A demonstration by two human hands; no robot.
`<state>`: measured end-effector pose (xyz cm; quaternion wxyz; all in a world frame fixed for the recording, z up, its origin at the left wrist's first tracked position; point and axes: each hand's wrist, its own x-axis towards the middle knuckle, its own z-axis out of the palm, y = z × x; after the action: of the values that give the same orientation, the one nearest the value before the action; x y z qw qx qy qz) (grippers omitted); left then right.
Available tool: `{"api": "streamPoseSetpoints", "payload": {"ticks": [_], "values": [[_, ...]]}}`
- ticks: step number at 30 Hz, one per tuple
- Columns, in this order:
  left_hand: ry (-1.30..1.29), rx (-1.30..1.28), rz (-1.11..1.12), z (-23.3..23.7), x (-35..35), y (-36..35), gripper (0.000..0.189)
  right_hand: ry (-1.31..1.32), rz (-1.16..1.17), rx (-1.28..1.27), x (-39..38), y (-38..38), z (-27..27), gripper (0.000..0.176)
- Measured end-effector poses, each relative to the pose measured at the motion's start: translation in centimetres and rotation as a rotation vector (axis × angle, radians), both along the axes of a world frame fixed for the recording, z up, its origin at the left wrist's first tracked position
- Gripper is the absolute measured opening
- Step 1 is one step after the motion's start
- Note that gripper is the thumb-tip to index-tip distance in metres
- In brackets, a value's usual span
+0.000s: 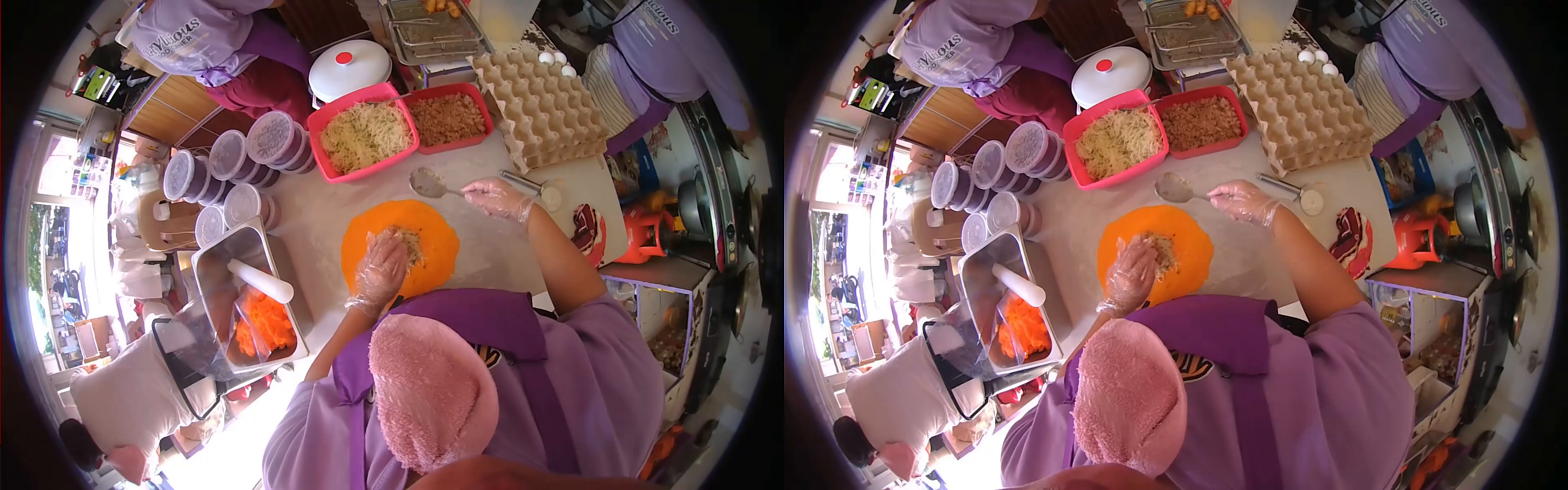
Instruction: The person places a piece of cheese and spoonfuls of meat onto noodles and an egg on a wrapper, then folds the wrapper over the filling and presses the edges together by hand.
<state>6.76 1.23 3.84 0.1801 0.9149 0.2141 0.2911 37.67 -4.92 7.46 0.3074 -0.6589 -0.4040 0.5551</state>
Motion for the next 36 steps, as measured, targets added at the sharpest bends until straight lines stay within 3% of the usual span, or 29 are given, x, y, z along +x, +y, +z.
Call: {"api": "streamPoseSetpoints", "payload": {"ticks": [4,6,7,12,16,18,24,30,36], "values": [[-0.079,-0.052,0.036,0.8,-0.2,-0.3,0.02,-0.072,-0.144,0.085,3.7,1.9,-0.8,0.037],[-0.091,-0.076,0.114,0.9,-0.4,-0.4,0.023,-0.347,-0.297,-0.124,4.5,3.3,0.5,0.036],[-0.09,-0.076,0.113,0.8,-0.4,-0.5,0.023,-0.346,-0.298,-0.124,5.0,3.8,0.1,0.036],[-0.141,0.015,0.111,0.0,-0.5,0.0,0.029,-0.83,-0.201,0.331,6.8,7.7,-7.8,0.039],[-0.101,0.013,0.065,-1.0,-0.9,0.3,0.033,-0.858,-0.168,0.25,4.0,9.8,-4.6,0.036],[-0.086,-0.085,0.027,-2.4,-1.1,0.5,0.036,-1.048,-0.076,0.114,2.1,10.2,-1.5,0.031],[-0.07,-0.231,0.02,-2.8,-1.1,0.0,0.035,-1.058,0.013,0.107,1.9,11.8,-3.3,0.03],[-0.143,-0.311,0.046,-3.1,-1.1,-0.5,0.03,-0.998,-0.071,0.088,1.4,10.8,-3.1,0.028],[-0.117,-0.171,0.053,-2.1,-0.6,-0.4,0.026,-0.952,-0.09,0.165,2.4,11.5,-3.8,0.026]]}}
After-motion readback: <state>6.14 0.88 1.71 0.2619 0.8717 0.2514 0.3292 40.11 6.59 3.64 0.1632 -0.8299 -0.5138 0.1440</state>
